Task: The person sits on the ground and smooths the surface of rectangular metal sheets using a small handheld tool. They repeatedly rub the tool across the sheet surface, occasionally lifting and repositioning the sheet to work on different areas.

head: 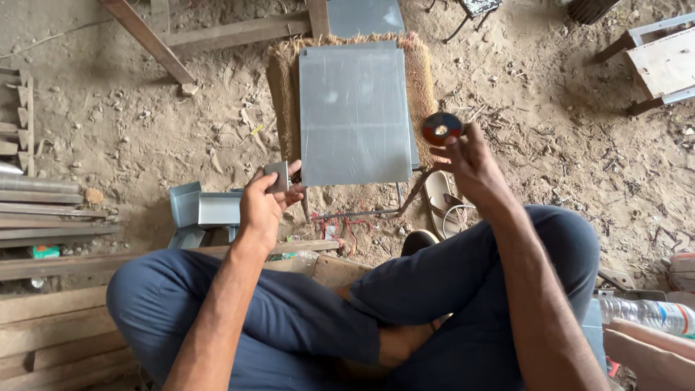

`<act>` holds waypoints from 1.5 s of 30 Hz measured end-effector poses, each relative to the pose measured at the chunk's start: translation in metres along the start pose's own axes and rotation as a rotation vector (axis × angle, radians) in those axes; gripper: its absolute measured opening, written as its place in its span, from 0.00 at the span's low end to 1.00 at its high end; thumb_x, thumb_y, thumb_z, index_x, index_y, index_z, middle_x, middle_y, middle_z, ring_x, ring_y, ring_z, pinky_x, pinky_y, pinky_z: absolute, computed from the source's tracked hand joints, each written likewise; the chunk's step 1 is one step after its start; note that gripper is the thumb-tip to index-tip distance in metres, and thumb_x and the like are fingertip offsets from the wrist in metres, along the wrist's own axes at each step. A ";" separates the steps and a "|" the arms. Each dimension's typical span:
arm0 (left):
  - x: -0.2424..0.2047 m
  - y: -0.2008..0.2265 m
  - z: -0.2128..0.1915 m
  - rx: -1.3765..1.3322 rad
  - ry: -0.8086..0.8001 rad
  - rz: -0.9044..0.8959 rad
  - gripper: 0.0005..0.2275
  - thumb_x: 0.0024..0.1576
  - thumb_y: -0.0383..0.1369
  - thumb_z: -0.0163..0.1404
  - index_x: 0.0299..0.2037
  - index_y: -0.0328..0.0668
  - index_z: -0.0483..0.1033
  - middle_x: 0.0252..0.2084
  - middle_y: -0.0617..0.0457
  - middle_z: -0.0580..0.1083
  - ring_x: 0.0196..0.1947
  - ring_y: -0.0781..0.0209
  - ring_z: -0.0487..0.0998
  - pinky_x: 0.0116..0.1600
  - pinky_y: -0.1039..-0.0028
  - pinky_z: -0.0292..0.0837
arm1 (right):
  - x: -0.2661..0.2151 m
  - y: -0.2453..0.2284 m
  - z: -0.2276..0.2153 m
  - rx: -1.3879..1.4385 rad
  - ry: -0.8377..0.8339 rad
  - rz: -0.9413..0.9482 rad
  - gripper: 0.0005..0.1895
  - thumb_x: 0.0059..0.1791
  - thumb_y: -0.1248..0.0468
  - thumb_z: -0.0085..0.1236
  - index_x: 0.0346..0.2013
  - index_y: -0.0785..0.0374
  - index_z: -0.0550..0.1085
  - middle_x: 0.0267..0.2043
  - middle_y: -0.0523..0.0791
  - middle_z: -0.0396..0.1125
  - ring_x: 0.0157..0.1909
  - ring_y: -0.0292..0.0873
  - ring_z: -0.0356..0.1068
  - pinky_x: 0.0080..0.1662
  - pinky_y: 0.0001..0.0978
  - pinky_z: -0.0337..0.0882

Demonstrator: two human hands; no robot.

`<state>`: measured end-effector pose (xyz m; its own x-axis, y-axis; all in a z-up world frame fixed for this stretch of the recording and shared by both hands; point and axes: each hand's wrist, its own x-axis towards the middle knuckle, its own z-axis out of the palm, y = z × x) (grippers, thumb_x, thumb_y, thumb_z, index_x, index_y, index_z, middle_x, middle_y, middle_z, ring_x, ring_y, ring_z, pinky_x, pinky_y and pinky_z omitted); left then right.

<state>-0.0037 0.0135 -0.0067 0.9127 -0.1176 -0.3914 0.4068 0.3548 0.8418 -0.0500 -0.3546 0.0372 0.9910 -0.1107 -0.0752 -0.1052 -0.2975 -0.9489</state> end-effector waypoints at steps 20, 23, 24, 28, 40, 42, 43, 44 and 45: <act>-0.006 -0.010 0.012 -0.072 -0.021 -0.095 0.15 0.64 0.32 0.31 0.51 0.33 0.69 0.46 0.43 0.76 0.46 0.44 0.84 0.46 0.63 0.79 | -0.020 0.010 0.049 -0.578 -0.059 -0.429 0.21 0.61 0.63 0.37 0.59 0.82 0.53 0.59 0.74 0.60 0.60 0.67 0.68 0.60 0.57 0.69; -0.003 -0.011 0.009 -0.089 -0.011 -0.130 0.16 0.64 0.33 0.30 0.50 0.32 0.69 0.44 0.42 0.77 0.46 0.46 0.85 0.46 0.62 0.80 | -0.026 0.009 0.063 -0.747 -0.067 -0.442 0.30 0.58 0.66 0.36 0.69 0.86 0.45 0.63 0.74 0.58 0.62 0.66 0.65 0.65 0.60 0.60; -0.003 -0.011 0.009 -0.074 0.003 -0.154 0.16 0.63 0.34 0.30 0.50 0.33 0.69 0.44 0.42 0.78 0.45 0.48 0.84 0.45 0.63 0.79 | -0.026 0.008 0.065 -0.769 -0.059 -0.467 0.31 0.58 0.65 0.36 0.69 0.86 0.45 0.63 0.74 0.58 0.64 0.66 0.64 0.66 0.60 0.57; -0.008 -0.014 0.016 -0.018 0.060 -0.191 0.15 0.62 0.32 0.35 0.54 0.39 0.70 0.44 0.48 0.76 0.42 0.56 0.79 0.43 0.68 0.74 | -0.035 0.004 0.070 -0.795 -0.072 -0.384 0.30 0.57 0.64 0.37 0.69 0.83 0.47 0.62 0.70 0.61 0.65 0.64 0.63 0.68 0.60 0.54; -0.022 -0.004 0.019 0.673 -0.149 0.135 0.13 0.69 0.39 0.39 0.41 0.34 0.68 0.33 0.43 0.73 0.30 0.59 0.75 0.35 0.69 0.78 | -0.009 -0.015 0.063 -0.474 0.234 0.001 0.08 0.56 0.64 0.55 0.41 0.67 0.70 0.37 0.51 0.73 0.29 0.43 0.71 0.27 0.35 0.71; -0.019 0.001 0.020 0.663 -0.142 0.069 0.12 0.66 0.39 0.41 0.42 0.36 0.69 0.34 0.47 0.76 0.30 0.61 0.80 0.32 0.71 0.80 | -0.003 -0.019 0.067 -0.509 0.269 -0.112 0.08 0.55 0.64 0.58 0.39 0.68 0.73 0.36 0.51 0.73 0.32 0.41 0.71 0.29 0.33 0.72; -0.019 0.002 0.022 0.658 -0.138 0.035 0.11 0.65 0.39 0.42 0.42 0.38 0.69 0.35 0.49 0.78 0.30 0.63 0.83 0.30 0.72 0.81 | 0.000 -0.021 0.068 -0.497 0.264 -0.121 0.09 0.55 0.63 0.59 0.40 0.68 0.74 0.37 0.49 0.74 0.33 0.40 0.72 0.30 0.32 0.72; -0.021 0.002 0.022 0.692 -0.112 0.047 0.11 0.64 0.38 0.45 0.42 0.37 0.70 0.35 0.49 0.78 0.30 0.62 0.83 0.30 0.72 0.80 | 0.000 -0.021 0.071 -0.485 0.258 -0.126 0.09 0.55 0.63 0.60 0.41 0.68 0.75 0.37 0.48 0.75 0.33 0.39 0.73 0.32 0.32 0.72; -0.023 0.002 0.023 0.726 -0.085 0.059 0.11 0.64 0.38 0.47 0.42 0.36 0.72 0.34 0.48 0.79 0.30 0.62 0.84 0.30 0.73 0.79 | 0.000 -0.020 0.075 -0.464 0.214 -0.058 0.08 0.54 0.63 0.60 0.44 0.66 0.76 0.36 0.47 0.75 0.31 0.39 0.72 0.31 0.33 0.71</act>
<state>-0.0234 -0.0044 0.0126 0.9218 -0.1996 -0.3322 0.2535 -0.3377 0.9065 -0.0418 -0.2777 0.0335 0.9622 -0.2589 0.0845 -0.1241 -0.6931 -0.7101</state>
